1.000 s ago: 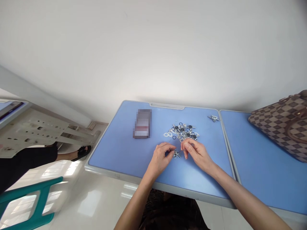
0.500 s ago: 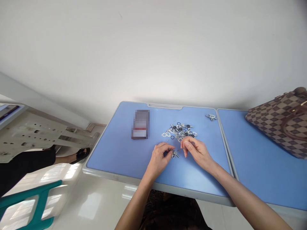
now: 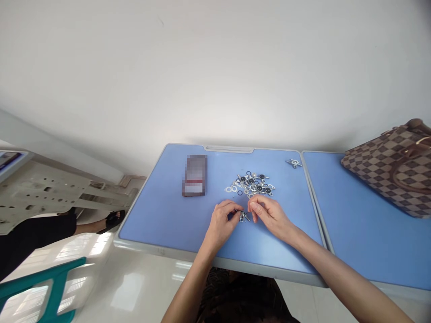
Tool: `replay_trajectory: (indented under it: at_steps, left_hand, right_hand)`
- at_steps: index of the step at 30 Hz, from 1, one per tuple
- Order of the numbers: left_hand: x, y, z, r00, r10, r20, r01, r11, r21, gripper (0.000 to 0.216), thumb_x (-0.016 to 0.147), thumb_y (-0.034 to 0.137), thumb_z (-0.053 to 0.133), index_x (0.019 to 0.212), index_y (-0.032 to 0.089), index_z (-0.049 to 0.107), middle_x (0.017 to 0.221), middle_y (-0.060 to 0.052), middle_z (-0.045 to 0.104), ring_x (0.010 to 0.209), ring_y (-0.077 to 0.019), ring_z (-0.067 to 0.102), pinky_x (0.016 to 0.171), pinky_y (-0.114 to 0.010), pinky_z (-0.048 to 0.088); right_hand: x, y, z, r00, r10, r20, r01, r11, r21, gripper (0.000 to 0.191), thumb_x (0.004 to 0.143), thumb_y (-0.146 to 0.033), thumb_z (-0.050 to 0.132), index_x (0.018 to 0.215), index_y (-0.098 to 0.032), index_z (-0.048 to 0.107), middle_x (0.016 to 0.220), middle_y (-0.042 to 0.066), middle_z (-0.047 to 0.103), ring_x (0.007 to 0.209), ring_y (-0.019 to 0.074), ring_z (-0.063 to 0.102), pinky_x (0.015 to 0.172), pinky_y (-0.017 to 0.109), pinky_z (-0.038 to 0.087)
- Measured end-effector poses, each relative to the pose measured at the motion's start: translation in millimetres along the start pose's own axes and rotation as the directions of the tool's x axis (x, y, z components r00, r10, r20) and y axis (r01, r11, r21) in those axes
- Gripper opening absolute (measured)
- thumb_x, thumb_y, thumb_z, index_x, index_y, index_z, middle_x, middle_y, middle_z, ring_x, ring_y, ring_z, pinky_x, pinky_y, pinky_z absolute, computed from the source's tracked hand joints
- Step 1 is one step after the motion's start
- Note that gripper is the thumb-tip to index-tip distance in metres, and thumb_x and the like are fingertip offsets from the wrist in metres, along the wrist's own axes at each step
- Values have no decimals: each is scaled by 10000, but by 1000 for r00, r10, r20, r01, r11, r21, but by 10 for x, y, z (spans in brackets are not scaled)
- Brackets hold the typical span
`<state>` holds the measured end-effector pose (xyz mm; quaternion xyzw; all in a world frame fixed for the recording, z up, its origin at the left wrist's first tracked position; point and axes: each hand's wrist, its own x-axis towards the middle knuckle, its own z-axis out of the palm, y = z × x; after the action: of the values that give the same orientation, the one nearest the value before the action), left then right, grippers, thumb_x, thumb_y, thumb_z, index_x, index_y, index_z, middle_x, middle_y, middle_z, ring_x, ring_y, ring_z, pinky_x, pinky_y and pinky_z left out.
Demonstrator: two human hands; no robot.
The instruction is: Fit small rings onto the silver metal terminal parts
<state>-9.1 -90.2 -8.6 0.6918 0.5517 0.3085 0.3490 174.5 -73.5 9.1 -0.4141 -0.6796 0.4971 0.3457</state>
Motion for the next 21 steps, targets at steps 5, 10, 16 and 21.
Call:
replay_trajectory:
  at_steps: [5, 10, 16, 21]
  left_hand:
    - [-4, -3, 8, 1000, 15, -7, -15, 1000, 15, 224, 812, 89, 549, 850, 242, 707, 912, -14, 683, 878, -177, 615, 857, -337, 453]
    - [-9, 6, 3, 1000, 24, -13, -23, 1000, 10, 222, 818, 93, 549, 859, 241, 708, 925, -19, 687, 893, -180, 620, 867, -337, 456]
    - [-18, 12, -32, 1000, 15, 13, -15, 1000, -16, 230, 819, 104, 550, 910, 244, 708, 964, -23, 682, 892, -179, 614, 892, -346, 454]
    - [-25, 8, -51, 998, 11, 54, -10, 999, -31, 230, 785, 109, 605, 940, 250, 702, 983, -15, 667, 878, -170, 610, 896, -337, 449]
  right_hand:
    - [13, 9, 9, 1000, 24, -11, -24, 1000, -7, 311, 975, -433, 408, 832, -199, 555, 606, -21, 576, 586, 133, 550, 649, 276, 443]
    - [12, 6, -6, 1000, 1, -18, -1, 1000, 13, 315, 979, -424, 402, 829, -197, 560, 616, -16, 583, 595, 132, 557, 658, 275, 443]
    - [8, 3, -19, 998, -36, -53, 38, 999, 31, 310, 982, -418, 399, 829, -197, 553, 631, -12, 581, 612, 134, 556, 666, 273, 435]
    - [9, 15, 1, 999, -27, -21, 28, 999, 39, 280, 979, -398, 420, 848, -192, 556, 639, -14, 578, 612, 131, 555, 659, 272, 438]
